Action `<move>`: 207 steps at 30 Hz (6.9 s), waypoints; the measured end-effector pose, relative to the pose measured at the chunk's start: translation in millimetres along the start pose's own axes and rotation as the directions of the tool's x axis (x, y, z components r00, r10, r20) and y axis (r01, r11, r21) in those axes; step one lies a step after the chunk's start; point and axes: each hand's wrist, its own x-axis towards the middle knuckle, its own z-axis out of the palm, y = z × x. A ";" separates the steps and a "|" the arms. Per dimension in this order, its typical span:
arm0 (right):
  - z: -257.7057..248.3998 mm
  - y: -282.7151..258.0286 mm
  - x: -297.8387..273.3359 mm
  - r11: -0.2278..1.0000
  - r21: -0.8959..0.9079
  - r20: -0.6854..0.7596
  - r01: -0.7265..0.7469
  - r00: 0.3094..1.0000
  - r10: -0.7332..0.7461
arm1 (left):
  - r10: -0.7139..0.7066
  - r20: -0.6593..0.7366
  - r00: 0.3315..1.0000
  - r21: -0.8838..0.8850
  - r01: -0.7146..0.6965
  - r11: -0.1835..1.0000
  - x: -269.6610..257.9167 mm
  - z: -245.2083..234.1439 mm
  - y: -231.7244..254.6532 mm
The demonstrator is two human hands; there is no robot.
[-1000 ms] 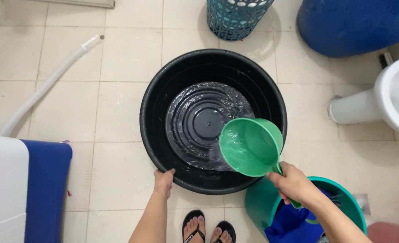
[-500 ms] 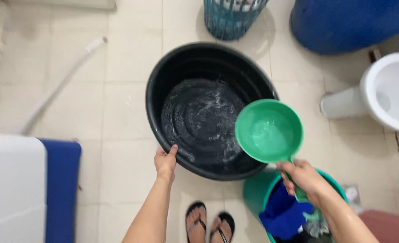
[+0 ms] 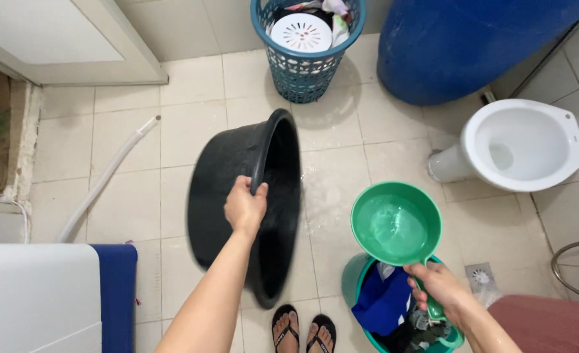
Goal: The person washes and wrings clothes in a basin of soapy water, transferring them into a bucket, then dumps the dirty water out of the basin. The person fills the basin with clean water using a water dipper and places the clothes back into the basin.
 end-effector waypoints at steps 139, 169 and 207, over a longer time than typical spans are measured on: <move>-408.6 196.5 -148.6 0.441 0.811 -0.422 0.386 0.907 -0.018 | -0.033 0.847 0.530 -0.092 0.208 0.974 -350.9 137.4 229.4; 13.6 171.1 80.3 0.870 -0.485 -0.358 0.094 0.886 -0.295 | 0.002 0.848 0.530 0.001 -0.005 1.000 -154.9 74.5 71.3; -73.1 190.2 181.0 0.973 0.183 -0.499 0.138 0.866 -0.029 | 0.263 0.597 0.758 -0.343 -0.055 0.938 -119.1 133.6 121.1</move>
